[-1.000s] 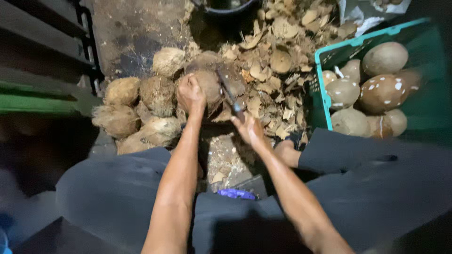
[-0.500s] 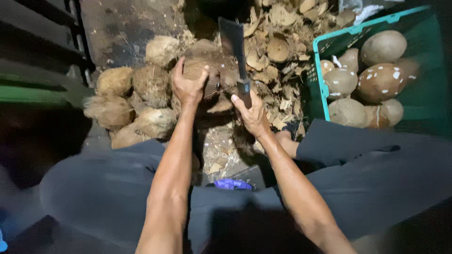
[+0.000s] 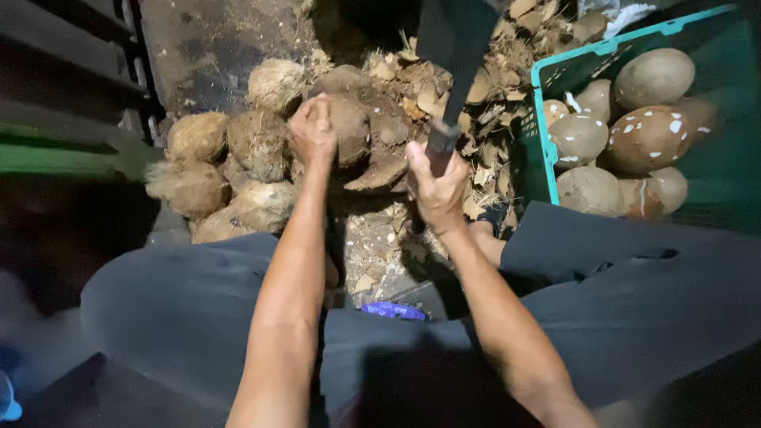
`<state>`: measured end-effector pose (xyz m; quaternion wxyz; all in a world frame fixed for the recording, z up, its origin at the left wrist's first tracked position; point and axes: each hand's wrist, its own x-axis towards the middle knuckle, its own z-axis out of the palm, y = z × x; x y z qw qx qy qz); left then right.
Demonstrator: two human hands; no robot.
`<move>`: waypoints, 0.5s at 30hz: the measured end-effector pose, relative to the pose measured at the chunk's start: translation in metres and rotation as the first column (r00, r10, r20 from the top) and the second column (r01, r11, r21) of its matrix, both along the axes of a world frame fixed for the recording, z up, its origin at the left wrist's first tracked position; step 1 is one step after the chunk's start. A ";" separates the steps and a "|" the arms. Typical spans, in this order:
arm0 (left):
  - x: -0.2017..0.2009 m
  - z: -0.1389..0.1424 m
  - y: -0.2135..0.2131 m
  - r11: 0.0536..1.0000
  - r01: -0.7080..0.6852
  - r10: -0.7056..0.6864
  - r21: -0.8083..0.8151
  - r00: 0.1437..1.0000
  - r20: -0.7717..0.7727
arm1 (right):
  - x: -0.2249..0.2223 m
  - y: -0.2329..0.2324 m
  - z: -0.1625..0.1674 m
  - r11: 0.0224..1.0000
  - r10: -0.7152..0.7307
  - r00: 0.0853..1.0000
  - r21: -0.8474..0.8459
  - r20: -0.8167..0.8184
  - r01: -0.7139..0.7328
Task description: The person sits on the ground and uses a machete to chop and trim the outer husk from coconuts one at a time, rotating each coconut to cut away the husk, then sets the trimmed coconut aside and reaches for the next one from a pile.
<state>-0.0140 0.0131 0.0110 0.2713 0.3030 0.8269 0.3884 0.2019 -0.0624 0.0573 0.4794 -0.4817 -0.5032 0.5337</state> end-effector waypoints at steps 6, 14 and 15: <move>-0.007 0.004 0.002 0.982 0.059 -0.044 0.181 0.995 -0.085 | -0.023 -0.002 -0.021 0.938 0.275 0.853 -0.320 0.443 -0.136; -0.006 -0.002 0.001 0.972 0.051 -0.047 0.229 0.999 -0.023 | -0.016 0.000 -0.032 0.994 -0.080 0.983 0.088 0.164 0.066; -0.005 0.000 0.001 0.970 0.061 -0.059 0.236 0.998 -0.015 | -0.021 0.001 -0.035 0.999 0.021 0.964 -0.036 0.264 -0.012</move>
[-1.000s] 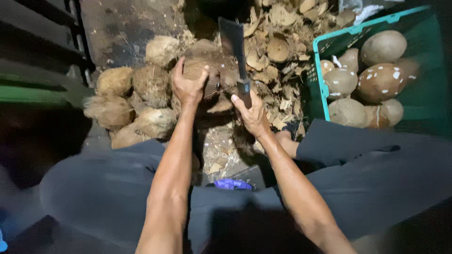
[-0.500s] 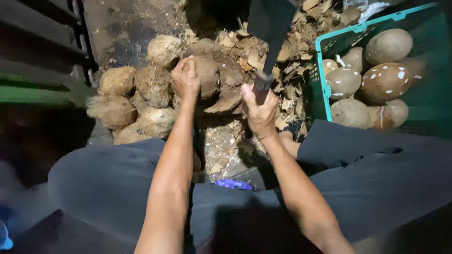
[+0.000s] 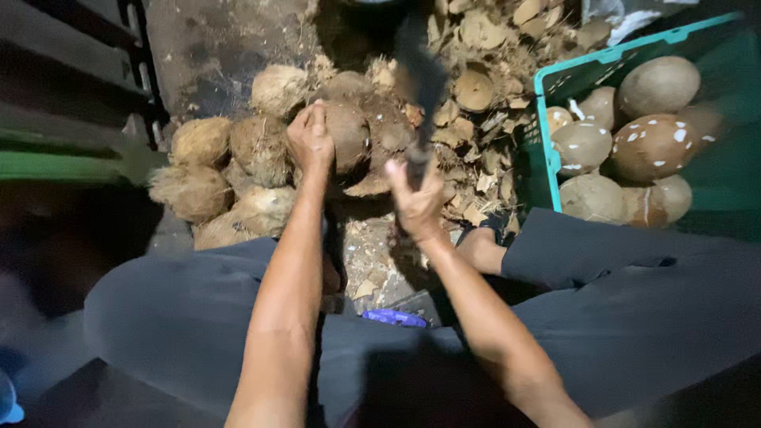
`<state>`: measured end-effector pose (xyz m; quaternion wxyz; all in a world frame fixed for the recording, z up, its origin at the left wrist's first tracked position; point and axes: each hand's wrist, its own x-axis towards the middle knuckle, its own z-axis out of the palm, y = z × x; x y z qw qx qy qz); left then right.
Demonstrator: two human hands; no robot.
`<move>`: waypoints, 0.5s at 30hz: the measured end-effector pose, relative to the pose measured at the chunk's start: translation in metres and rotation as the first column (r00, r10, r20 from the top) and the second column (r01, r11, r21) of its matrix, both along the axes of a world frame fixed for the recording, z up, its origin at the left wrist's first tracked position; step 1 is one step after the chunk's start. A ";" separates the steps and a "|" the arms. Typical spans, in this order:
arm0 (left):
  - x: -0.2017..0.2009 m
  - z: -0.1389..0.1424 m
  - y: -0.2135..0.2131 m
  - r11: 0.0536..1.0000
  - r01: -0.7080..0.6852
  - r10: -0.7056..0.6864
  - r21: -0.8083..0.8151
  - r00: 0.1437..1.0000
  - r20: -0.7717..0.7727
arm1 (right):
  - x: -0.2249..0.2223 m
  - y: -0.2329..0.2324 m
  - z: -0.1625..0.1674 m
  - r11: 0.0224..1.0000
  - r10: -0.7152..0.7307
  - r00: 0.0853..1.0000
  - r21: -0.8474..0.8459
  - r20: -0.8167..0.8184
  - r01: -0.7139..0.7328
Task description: The person sits on the ground and uses a machete to chop and trim the outer husk from coconuts one at a time, rotating each coconut to cut away the husk, then sets the trimmed coconut aside and reaches for the next one from a pile.
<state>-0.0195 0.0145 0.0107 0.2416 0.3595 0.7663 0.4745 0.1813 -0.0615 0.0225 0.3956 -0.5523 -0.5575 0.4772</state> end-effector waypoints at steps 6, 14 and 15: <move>0.005 0.003 -0.002 0.997 -0.075 0.076 -0.026 0.997 0.020 | -0.004 -0.010 0.000 0.981 0.175 0.962 -0.123 0.210 -0.152; 0.022 -0.001 0.001 0.981 -0.116 0.096 -0.155 0.987 -0.127 | -0.006 0.010 0.000 0.896 0.255 0.881 -0.441 0.398 -0.060; 0.023 -0.003 0.002 0.982 -0.131 0.104 -0.136 0.977 -0.185 | -0.006 0.013 -0.003 0.933 0.235 0.878 -0.350 0.416 -0.084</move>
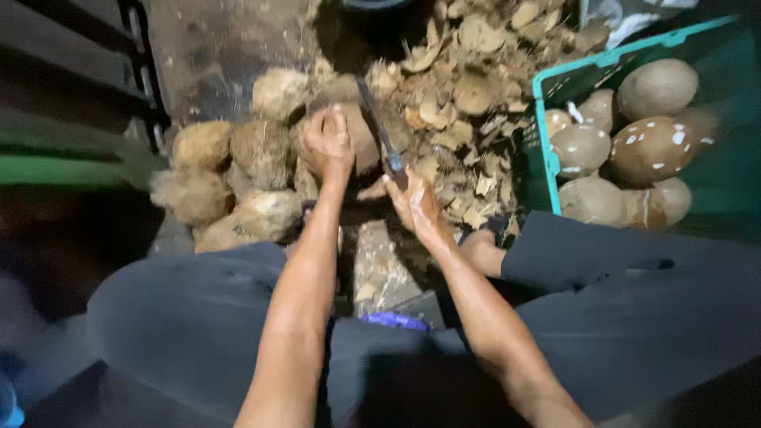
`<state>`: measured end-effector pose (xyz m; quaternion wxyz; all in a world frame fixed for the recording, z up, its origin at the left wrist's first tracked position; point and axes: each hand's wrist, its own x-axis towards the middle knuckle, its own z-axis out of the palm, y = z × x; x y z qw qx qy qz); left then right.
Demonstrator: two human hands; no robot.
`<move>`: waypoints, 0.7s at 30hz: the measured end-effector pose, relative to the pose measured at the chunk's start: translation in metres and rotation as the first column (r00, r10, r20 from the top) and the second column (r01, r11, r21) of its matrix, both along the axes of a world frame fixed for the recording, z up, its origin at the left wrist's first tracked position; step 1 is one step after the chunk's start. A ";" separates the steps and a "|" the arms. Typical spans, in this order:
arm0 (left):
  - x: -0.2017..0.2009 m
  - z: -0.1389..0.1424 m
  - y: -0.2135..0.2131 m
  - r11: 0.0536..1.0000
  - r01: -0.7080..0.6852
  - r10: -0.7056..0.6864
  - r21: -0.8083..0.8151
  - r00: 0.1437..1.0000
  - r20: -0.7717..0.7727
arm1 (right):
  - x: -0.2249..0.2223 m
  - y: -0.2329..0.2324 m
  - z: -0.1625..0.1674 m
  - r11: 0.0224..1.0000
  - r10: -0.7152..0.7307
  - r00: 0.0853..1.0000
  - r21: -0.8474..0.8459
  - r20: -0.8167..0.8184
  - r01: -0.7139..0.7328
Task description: The person sits on the ground and uses a machete to chop and trim the outer husk from coconuts one at a time, rotating each coconut to cut away the husk, then sets the trimmed coconut aside and reaches for the next one from a pile.
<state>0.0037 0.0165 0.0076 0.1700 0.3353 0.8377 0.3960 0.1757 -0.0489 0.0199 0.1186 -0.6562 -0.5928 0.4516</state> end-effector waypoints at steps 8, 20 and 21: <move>-0.011 0.002 -0.012 0.983 0.134 -0.131 0.128 0.991 -0.033 | 0.015 -0.011 0.002 0.969 -0.027 0.954 0.227 -0.298 0.098; -0.003 -0.005 -0.013 0.984 0.139 -0.135 0.108 0.990 -0.035 | 0.014 -0.005 -0.010 0.934 0.078 0.977 0.358 -0.200 -0.001; -0.005 -0.006 -0.013 0.979 0.135 -0.129 0.151 0.991 -0.045 | 0.014 -0.005 -0.011 0.938 0.074 0.981 0.348 -0.179 -0.007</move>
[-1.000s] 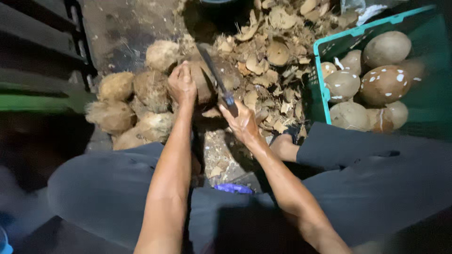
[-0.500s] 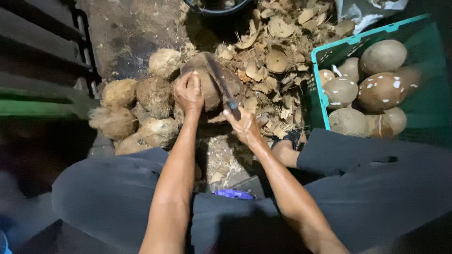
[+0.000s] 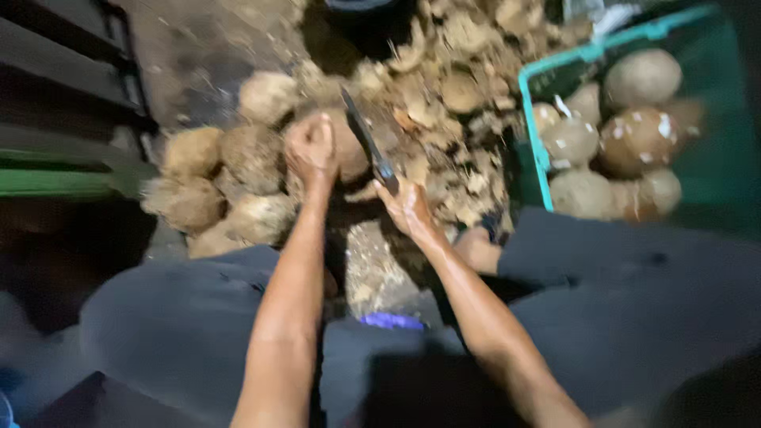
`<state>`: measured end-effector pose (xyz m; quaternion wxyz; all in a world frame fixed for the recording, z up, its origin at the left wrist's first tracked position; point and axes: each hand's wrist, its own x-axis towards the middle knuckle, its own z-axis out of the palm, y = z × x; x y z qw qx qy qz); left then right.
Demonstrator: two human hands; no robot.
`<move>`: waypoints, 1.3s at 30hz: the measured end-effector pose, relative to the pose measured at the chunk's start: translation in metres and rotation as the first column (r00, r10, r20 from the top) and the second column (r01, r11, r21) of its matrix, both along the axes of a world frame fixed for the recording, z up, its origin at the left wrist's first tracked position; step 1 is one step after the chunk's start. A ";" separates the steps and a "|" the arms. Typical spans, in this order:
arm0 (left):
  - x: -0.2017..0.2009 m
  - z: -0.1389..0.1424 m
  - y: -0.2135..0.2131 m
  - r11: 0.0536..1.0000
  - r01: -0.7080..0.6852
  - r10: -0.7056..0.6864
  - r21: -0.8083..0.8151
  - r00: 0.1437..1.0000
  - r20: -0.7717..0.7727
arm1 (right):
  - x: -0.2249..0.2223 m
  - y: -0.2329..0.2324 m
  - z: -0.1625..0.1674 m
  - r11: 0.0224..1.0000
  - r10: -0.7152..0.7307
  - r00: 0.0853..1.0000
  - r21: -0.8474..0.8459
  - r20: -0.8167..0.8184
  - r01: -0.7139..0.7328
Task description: The person sits on the ground and uses a machete to chop and trim the outer husk from coconuts one at a time, rotating each coconut to cut away the husk, then sets the trimmed coconut aside and reaches for the next one from a pile.
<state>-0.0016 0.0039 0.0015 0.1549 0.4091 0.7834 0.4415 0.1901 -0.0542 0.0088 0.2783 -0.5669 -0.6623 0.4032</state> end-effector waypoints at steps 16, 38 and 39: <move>-0.005 0.000 -0.003 0.997 0.053 -0.053 0.049 0.999 -0.013 | 0.011 0.007 -0.013 0.976 -0.003 0.997 -0.219 0.078 0.021; -0.023 0.017 0.010 0.964 0.018 0.084 -0.267 0.926 0.367 | 0.027 -0.006 0.004 0.950 0.014 0.999 -0.311 -0.030 -0.022; -0.022 0.016 0.012 0.972 0.008 0.087 -0.235 0.916 0.392 | 0.026 -0.004 0.010 0.951 -0.022 0.997 -0.308 -0.080 -0.003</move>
